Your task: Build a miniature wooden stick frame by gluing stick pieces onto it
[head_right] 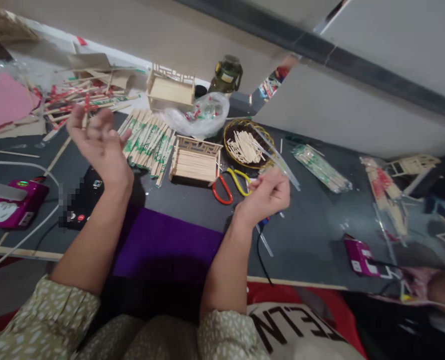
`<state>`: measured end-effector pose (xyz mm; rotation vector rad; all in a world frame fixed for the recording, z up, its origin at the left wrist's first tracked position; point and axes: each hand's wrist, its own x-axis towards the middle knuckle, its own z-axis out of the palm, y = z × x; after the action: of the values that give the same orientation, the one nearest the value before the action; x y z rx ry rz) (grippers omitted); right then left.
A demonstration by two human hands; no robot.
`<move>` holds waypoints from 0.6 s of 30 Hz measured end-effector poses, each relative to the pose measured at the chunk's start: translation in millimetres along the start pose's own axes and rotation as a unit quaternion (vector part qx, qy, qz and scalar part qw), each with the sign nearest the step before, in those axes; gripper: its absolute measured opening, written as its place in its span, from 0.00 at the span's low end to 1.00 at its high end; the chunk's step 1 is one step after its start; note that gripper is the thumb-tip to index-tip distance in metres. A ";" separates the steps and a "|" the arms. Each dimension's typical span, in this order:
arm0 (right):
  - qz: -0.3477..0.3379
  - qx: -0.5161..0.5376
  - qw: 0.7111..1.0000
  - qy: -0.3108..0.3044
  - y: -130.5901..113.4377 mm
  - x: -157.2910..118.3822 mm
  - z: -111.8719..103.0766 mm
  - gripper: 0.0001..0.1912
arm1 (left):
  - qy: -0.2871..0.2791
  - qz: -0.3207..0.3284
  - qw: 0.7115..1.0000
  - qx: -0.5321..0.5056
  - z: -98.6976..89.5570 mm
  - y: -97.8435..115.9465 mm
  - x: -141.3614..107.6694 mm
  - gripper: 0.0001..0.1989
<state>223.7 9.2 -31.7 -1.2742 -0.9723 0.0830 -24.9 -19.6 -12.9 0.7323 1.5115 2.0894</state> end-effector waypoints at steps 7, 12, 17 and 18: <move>0.004 0.022 0.989 -0.149 33.4 -1.4 9.5 0.19 | -0.049 0.105 0.991 0.066 -5.4 -19.9 8.3 0.27; 0.111 0.060 0.966 -0.226 44.0 -14.0 19.4 0.20 | -0.179 -0.097 0.975 0.086 1.5 -26.2 4.9 0.28; 0.162 0.060 0.948 -0.268 54.5 -24.0 28.4 0.22 | -0.213 -0.218 0.947 0.097 13.6 -30.2 -5.1 0.27; 0.156 0.061 0.948 -0.271 55.8 -25.7 29.9 0.23 | -0.217 -0.231 0.944 0.092 15.2 -30.9 -6.4 0.26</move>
<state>213.3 37.2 -93.2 -1.3067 -1.1976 0.7623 -8.4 -3.8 -39.5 0.7533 1.4595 1.3516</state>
